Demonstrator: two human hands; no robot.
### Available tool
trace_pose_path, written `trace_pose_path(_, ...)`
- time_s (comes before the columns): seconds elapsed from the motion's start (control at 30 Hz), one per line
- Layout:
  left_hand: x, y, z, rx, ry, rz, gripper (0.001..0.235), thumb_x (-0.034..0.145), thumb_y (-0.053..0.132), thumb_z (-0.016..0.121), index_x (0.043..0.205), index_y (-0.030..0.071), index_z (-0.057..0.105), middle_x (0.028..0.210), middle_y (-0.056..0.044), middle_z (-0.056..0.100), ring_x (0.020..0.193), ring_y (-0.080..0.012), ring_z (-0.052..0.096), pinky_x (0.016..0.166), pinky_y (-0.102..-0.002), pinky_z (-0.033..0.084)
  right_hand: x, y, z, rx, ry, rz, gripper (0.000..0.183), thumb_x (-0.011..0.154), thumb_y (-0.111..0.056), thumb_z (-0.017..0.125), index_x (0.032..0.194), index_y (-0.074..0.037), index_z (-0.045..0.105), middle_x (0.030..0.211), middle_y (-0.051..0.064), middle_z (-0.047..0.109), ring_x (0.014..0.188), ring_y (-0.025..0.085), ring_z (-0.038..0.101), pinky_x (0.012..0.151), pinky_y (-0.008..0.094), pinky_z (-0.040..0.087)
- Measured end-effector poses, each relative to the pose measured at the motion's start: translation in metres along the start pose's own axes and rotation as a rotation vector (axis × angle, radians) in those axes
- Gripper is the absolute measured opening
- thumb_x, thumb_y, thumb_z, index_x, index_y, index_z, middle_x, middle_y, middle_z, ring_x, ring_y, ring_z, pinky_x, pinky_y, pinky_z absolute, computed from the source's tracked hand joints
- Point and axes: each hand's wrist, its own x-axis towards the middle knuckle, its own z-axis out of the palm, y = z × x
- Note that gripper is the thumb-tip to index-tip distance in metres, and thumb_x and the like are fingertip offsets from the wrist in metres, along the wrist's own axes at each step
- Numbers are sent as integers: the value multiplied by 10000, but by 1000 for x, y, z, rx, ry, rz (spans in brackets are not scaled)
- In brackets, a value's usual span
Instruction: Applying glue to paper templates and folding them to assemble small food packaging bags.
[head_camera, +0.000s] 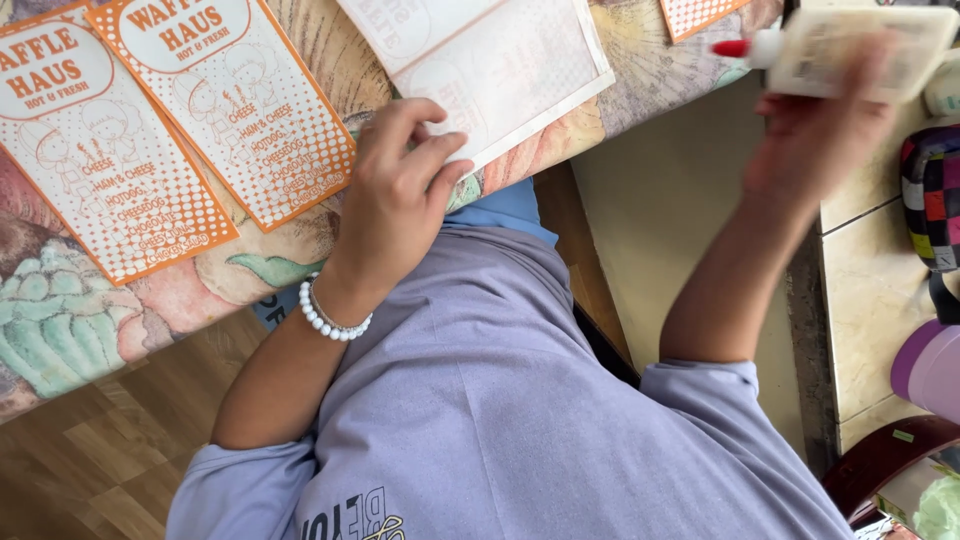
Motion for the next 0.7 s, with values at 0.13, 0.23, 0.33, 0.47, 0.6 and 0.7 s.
trace_pose_path(0.13, 22, 11, -18, 231, 232, -35, 403, 1130, 323, 520, 1225, -26, 699, 1257, -211, 527, 1078, -342, 588, 957, -498, 490, 12, -14, -76, 32, 41, 21, 451, 833, -235, 858, 1165, 25, 699, 938, 189, 747, 645, 218, 664, 553, 327, 598)
trace_pose_path(0.23, 52, -19, -19, 442, 53, -269, 623, 1042, 260, 930, 1358, -85, 519, 1360, -338, 499, 1283, -528, 428, 1129, -612, 321, 10, -5, -114, -134, 145, -91, 538, 764, -140, 867, 1261, -10, 705, 1011, 240, 773, 688, 297, 700, 552, 370, 648)
trace_pose_path(0.33, 68, -53, 7, 796, -103, -266, 587, 886, 567, 863, 1109, 64, 660, 1042, -193, 705, 1011, -406, 607, 931, -551, 395, 34, 46, -188, -359, 74, -607, 425, 948, 20, 877, 1278, 58, 612, 1170, 389, 772, 996, 516, 844, 592, 528, 737)
trace_pose_path(0.47, 69, -38, 9, 781, -33, -231, 617, 712, 447, 971, 1050, 118, 574, 1016, -120, 624, 939, -338, 572, 797, -458, 404, 23, 41, -192, -664, 127, -607, 216, 914, 17, 818, 1063, 2, 662, 906, 167, 631, 748, 237, 579, 646, 356, 491)
trace_pose_path(0.6, 60, -28, 10, 561, 26, -181, 679, 744, 167, 981, 1248, 56, 540, 1204, -151, 643, 1134, -382, 582, 937, -499, 428, 10, 29, -164, -943, 287, -846, 205, 908, -67, 863, 1033, -3, 713, 990, 157, 659, 889, 297, 637, 770, 418, 542)
trace_pose_path(0.7, 43, -17, 5, 275, -10, 47, 805, 944, 217, 934, 1508, 9, 398, 1489, -158, 540, 1268, -371, 601, 1092, -520, 458, -5, 18, -132, -906, 461, -886, 289, 926, -167, 873, 1122, -29, 712, 1062, 165, 693, 1007, 302, 658, 895, 438, 555)
